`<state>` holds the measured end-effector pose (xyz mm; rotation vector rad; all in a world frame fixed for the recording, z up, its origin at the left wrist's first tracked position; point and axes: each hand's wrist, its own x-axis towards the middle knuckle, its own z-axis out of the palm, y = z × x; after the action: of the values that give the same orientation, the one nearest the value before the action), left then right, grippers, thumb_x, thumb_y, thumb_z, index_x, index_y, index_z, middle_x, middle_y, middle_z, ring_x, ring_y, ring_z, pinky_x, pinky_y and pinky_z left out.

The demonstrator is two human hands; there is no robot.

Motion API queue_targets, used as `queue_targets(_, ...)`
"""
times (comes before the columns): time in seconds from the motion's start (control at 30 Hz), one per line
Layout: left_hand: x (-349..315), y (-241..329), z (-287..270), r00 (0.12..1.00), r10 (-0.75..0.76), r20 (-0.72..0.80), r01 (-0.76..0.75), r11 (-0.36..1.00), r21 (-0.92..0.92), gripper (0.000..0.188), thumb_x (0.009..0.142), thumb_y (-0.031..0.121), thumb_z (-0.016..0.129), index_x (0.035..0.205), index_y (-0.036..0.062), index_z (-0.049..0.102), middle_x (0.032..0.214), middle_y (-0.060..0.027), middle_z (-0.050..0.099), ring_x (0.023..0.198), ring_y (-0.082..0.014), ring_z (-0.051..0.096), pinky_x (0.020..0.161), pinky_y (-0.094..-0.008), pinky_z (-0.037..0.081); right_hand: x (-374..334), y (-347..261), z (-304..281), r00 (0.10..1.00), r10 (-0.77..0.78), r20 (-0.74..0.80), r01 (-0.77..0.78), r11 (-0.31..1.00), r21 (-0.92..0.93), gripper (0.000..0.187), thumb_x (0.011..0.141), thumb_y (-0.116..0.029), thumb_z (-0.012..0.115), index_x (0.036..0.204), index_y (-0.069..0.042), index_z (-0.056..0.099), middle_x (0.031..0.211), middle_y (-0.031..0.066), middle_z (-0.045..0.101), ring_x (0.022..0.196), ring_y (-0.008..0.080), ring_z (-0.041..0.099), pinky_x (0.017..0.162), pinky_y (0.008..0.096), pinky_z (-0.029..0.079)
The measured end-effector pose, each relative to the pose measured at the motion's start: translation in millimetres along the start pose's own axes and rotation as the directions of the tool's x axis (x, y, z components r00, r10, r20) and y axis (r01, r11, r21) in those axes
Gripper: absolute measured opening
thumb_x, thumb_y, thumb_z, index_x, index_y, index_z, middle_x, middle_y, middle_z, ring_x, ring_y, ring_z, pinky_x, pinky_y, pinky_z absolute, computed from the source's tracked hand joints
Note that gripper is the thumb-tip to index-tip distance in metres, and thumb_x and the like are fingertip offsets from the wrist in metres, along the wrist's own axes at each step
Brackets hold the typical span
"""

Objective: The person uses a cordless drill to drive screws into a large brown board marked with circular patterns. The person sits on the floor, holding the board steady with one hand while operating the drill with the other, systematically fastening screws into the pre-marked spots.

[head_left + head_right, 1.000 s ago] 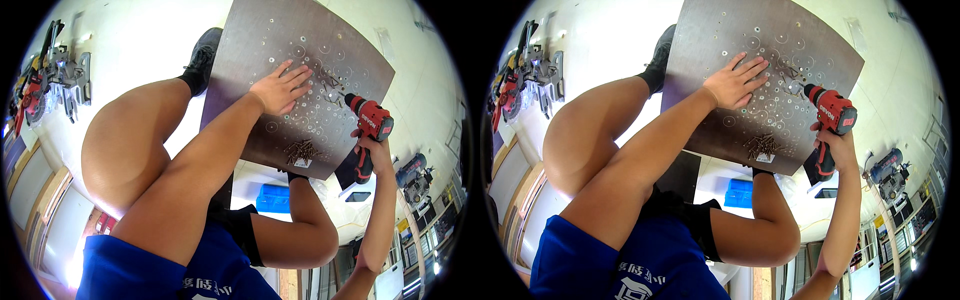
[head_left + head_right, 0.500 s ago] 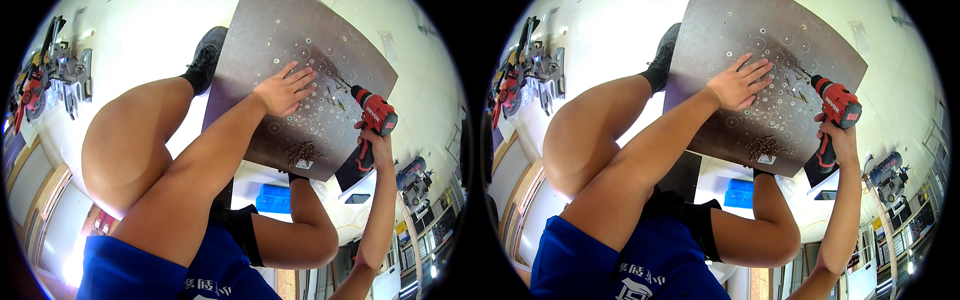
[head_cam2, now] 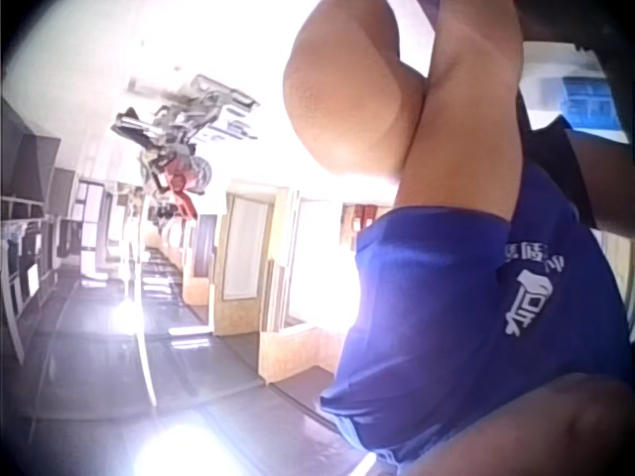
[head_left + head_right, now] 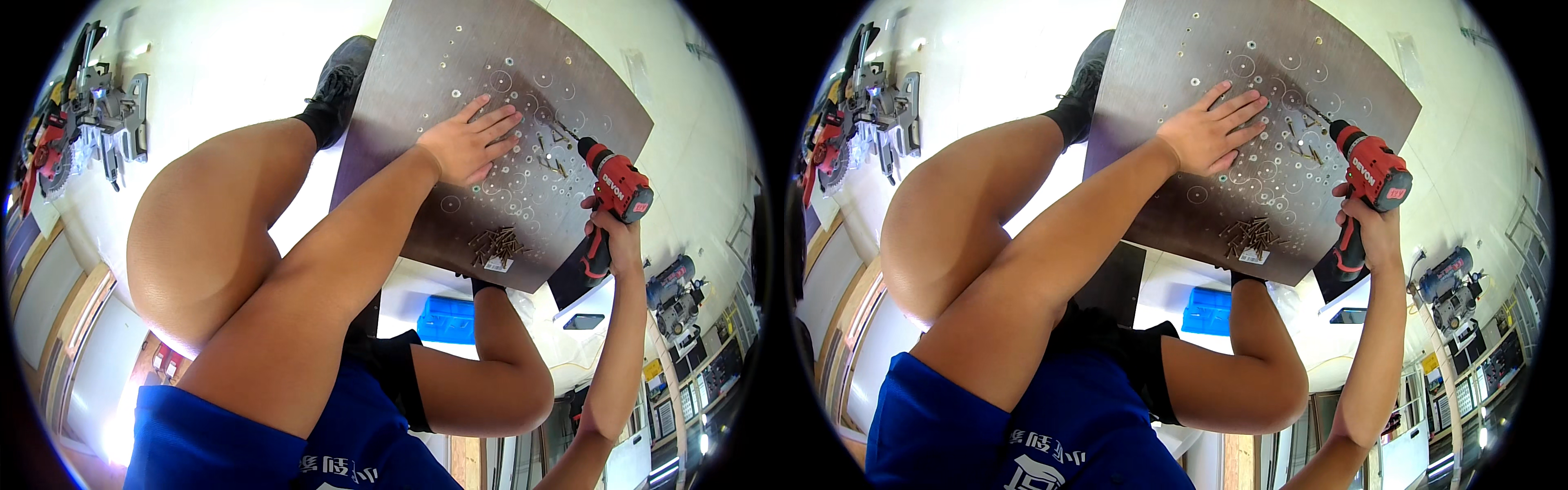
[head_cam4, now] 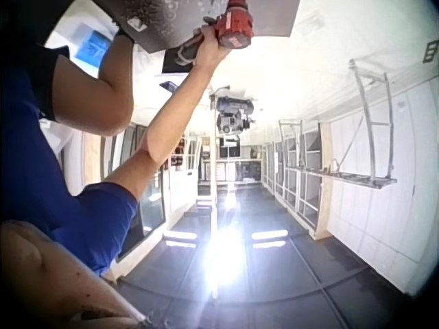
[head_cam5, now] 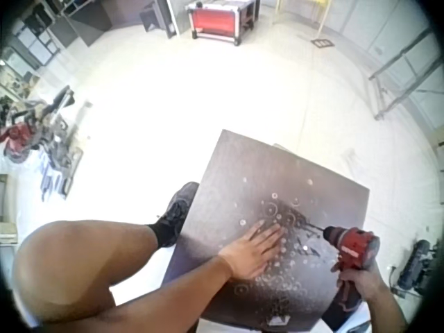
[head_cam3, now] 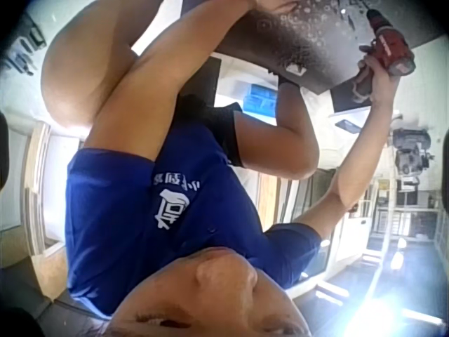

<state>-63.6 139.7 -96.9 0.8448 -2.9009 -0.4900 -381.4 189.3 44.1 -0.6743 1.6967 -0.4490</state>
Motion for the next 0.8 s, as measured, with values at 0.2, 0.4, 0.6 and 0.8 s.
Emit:
queue_targets(0.2, 0, 1, 1, 1.0, 0.005, -0.02, -0.005, 1.0, -0.01, 0.063, 0.096, 0.039, 0.062, 0.153, 0.014, 0.054, 0.173, -0.0134, 0.031, 0.162, -0.028, 0.023, 0.131, -0.0575, 0.016, -2, 0, 4, 1.0, 0.004, -0.004, -0.004, 1.0, 0.004, 0.043, 0.079, -0.001, 0.063, 0.122, 0.0, 0.063, 0.102, 0.0121, 0.072, 0.07, 0.0172, 0.065, 0.063, 0.0309, 0.053)
queue_targets(0.4, 2, 1, 3, 1.0, 0.006, -0.029, -0.006, 1.0, -0.01, 0.063, 0.096, 0.038, 0.06, 0.153, 0.0129, 0.054, 0.173, -0.0139, 0.031, 0.162, -0.0281, 0.024, 0.131, -0.0575, 0.016, 1, -6, 0, 0.999, 0.047, 0.011, -0.047, 0.999, 0.025, 0.042, 0.079, -0.003, 0.063, 0.121, -0.002, 0.063, 0.1, 0.0116, 0.071, 0.068, 0.0171, 0.065, 0.061, 0.0316, 0.053)
queue_targets(0.6, 3, 1, 0, 1.0, 0.007, -0.003, -0.007, 1.0, -0.006, 0.064, 0.096, 0.037, 0.059, 0.154, 0.0114, 0.053, 0.173, -0.0146, 0.031, 0.162, -0.0291, 0.024, 0.131, -0.0583, 0.016, 12, -28, -8, 0.989, 0.141, 0.033, -0.137, 0.985, -0.105, 0.042, 0.078, -0.005, 0.064, 0.121, -0.001, 0.063, 0.097, 0.0104, 0.072, 0.066, 0.0173, 0.065, 0.059, 0.0316, 0.053)
queue_targets(0.8, 2, 0, 0, 1.0, 0.0, 0.002, 0.0, 1.0, 0.001, 0.065, 0.096, 0.037, 0.059, 0.155, 0.0118, 0.052, 0.173, -0.014, 0.031, 0.162, -0.0298, 0.023, 0.131, -0.0586, 0.016, 5, -40, -11, 0.977, 0.195, 0.089, -0.204, 0.973, 0.11, 0.032, 0.076, -0.002, 0.066, 0.108, 0.0, 0.065, 0.095, 0.0112, 0.073, 0.065, 0.0171, 0.064, 0.06, 0.0336, 0.054)
